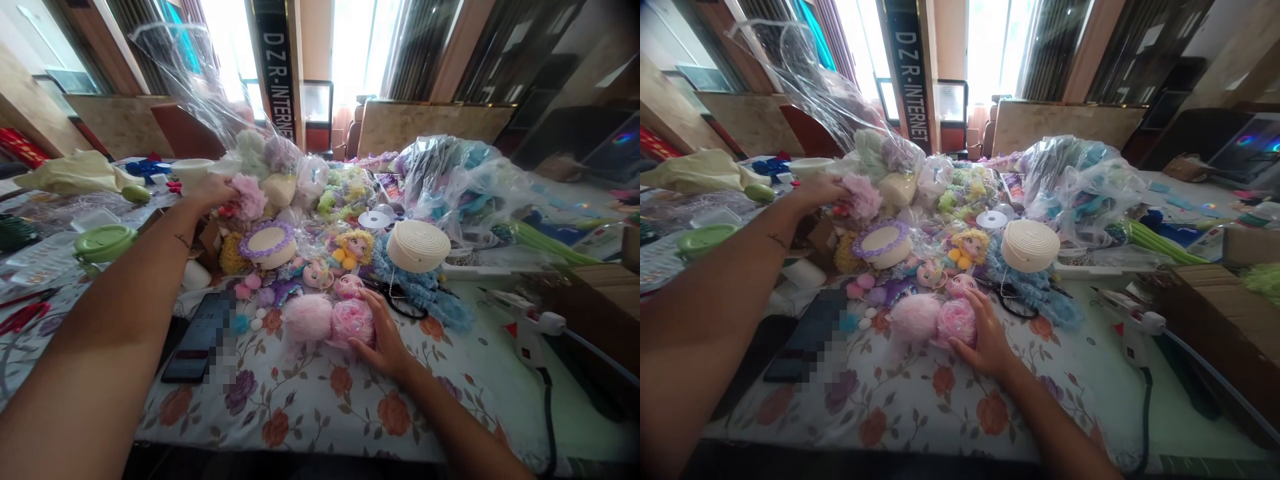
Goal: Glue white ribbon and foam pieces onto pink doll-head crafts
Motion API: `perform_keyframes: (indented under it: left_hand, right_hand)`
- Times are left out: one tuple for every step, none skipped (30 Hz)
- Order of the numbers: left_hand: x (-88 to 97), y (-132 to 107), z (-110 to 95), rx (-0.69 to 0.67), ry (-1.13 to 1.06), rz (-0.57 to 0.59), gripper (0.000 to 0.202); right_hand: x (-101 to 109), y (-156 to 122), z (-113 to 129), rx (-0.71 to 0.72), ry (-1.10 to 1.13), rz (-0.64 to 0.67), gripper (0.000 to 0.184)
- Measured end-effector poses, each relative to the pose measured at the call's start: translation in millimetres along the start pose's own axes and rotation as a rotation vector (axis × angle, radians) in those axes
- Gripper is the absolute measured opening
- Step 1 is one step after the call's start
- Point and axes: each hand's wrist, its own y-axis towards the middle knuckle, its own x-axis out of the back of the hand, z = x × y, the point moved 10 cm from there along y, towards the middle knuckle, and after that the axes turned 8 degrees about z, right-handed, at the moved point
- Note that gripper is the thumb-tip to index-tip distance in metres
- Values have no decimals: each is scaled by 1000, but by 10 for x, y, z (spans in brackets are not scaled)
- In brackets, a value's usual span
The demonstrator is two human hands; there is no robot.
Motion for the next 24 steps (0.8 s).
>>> perform_keyframes:
  left_hand:
    - [83, -34, -53, -20, -80, -21, 31]
    - [152, -74, -114, -44, -153, -39, 31]
    - [207, -117, -181, -68, -211, -51, 32]
    - [254, -165, -256, -102, -276, -64, 33]
    - [290, -216, -342, -149, -363, -69, 34]
    - [318, -272, -436, -206, -471, -67, 35]
    - [338, -331, -535, -268, -593, -57, 35]
    - [358, -391, -632, -324, -718, -46, 35]
    - [373, -451, -731, -372, -830, -30, 35]
    - [384, -509, -835, -408, -914, -14, 34]
    - [392, -565, -944, -433, -961, 2, 31]
    - [405, -621, -1057, -452, -995, 11, 28]
    - [415, -677, -1180, -471, -1020, 24, 26]
    - [420, -731, -1303, -481, -1036, 37, 25]
    - [419, -784, -1421, -483, -1042, 47, 26]
    - [408, -838, -1536, -479, -1038, 60, 29]
    - [383, -893, -1645, -472, -1025, 76, 32]
    - [346, -951, -1751, -469, -1009, 97, 35]
    - [294, -1010, -1850, -466, -988, 123, 38]
    - [233, -1070, -1938, -466, -965, 148, 39]
    - [164, -1130, -2020, -471, -940, 174, 40]
    - [83, -1187, -2092, -475, -914, 202, 39]
    - [0, -1239, -2154, -479, -888, 227, 38]
    - [-86, -1284, -2206, -480, -865, 249, 36]
  right_hand:
    - [-2, 0, 3, 2, -2, 0, 77]
    - [-3, -2, 6, 3, -5, -1, 77]
    - [-2, -5, 6, 2, -9, -6, 77]
    - [1, -8, 6, 2, -14, -12, 77]
    - [2, -10, 4, -1, -19, -16, 77]
    - [3, -12, 2, -2, -23, -19, 76]
    - [3, -12, 2, -2, -25, -22, 76]
    - [2, -11, 4, 0, -26, -22, 76]
    - [1, -9, 8, 3, -27, -22, 76]
    - [1, -8, 11, 5, -27, -23, 76]
    - [1, -9, 12, 6, -27, -26, 76]
    - [2, -13, 11, 7, -27, -30, 76]
    - [3, -19, 7, 7, -24, -34, 75]
    - [6, -28, 0, 7, -19, -42, 75]
    - [14, -35, -9, 7, -11, -52, 74]
    - [33, -39, -20, 4, 0, -69, 73]
    - [69, -36, -31, -2, 15, -97, 71]
    - [124, -21, -46, -16, 37, -138, 68]
    - [196, 11, -63, -39, 67, -191, 65]
    - [278, 62, -77, -67, 105, -247, 61]
    - [356, 141, -87, -98, 154, -299, 58]
    - [421, 249, -88, -126, 209, -339, 56]
    - [459, 396, -71, -140, 269, -353, 57]
    - [466, 578, -41, -146, 335, -341, 61]
